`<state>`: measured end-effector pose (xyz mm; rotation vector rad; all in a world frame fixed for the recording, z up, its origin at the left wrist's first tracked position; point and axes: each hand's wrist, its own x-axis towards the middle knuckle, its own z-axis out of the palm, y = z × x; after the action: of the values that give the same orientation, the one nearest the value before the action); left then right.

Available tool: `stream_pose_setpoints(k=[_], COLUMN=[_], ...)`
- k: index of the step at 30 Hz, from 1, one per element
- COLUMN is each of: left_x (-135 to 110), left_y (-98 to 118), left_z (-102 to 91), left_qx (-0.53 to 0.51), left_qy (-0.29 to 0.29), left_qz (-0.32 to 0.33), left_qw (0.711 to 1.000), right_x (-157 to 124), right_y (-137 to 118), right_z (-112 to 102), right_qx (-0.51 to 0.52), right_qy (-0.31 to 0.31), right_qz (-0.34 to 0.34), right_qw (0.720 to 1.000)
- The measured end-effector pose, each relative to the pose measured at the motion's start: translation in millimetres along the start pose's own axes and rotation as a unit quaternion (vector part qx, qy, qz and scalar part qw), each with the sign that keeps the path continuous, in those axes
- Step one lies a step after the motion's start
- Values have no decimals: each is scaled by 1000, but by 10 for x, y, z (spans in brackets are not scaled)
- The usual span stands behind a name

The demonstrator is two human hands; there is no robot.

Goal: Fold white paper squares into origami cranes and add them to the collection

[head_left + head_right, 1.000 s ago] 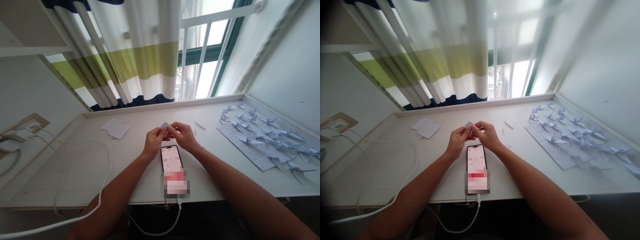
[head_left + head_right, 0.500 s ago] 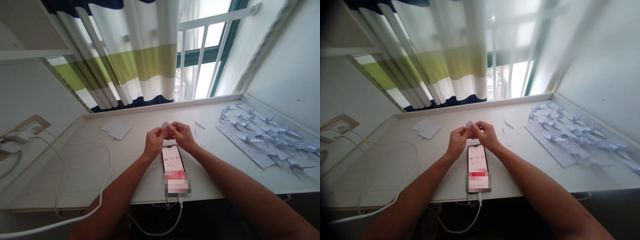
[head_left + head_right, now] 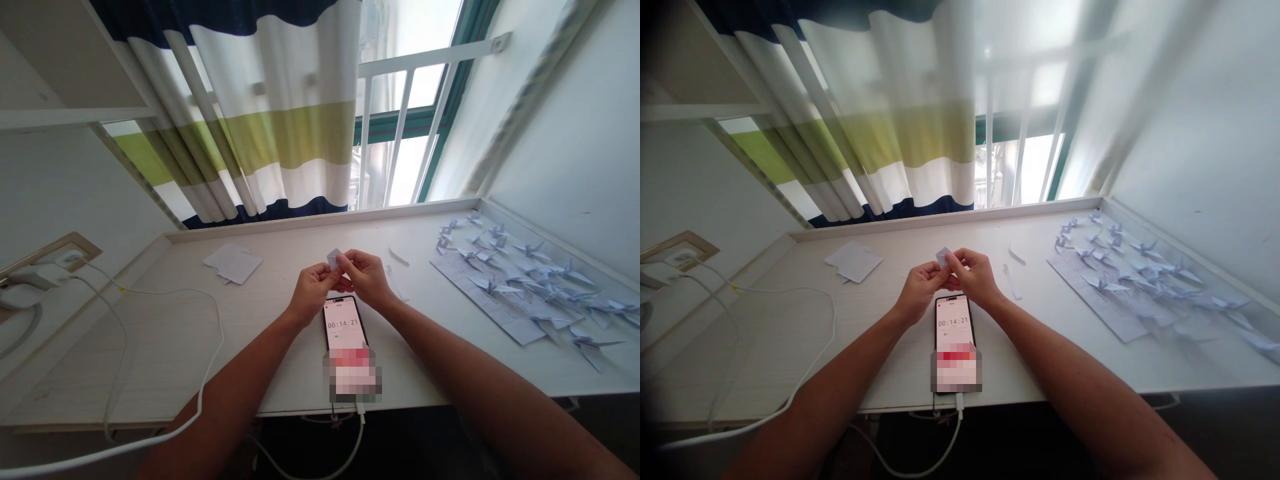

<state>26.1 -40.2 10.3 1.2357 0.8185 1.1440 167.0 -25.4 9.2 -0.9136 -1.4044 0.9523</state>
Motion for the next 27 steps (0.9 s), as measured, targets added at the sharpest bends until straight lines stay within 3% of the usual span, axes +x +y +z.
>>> stream_pose_setpoints(k=[3,5,7,10,15,27], left_x=[-4,4,18,30,5,-33], left_y=[-6,-19,-32,-43,-23,100], left_z=[-25,-44,-60,-67,-58,-71], left_qx=[96,179,238,245,211,215], left_qy=[57,132,162,146,151,136], left_qz=[39,108,171,213,219,218], left_qw=[993,969,942,934,941,942], right_x=[7,4,-3,-7,17,55], right_y=[-33,-56,-73,-83,-71,-73], right_z=[-24,-25,-15,6,5,-56], right_qx=[-48,-60,-53,1,77,99], right_qy=[30,45,48,35,24,-51], right_qz=[-31,-27,-15,-2,3,8], right_qw=[998,997,997,999,997,994])
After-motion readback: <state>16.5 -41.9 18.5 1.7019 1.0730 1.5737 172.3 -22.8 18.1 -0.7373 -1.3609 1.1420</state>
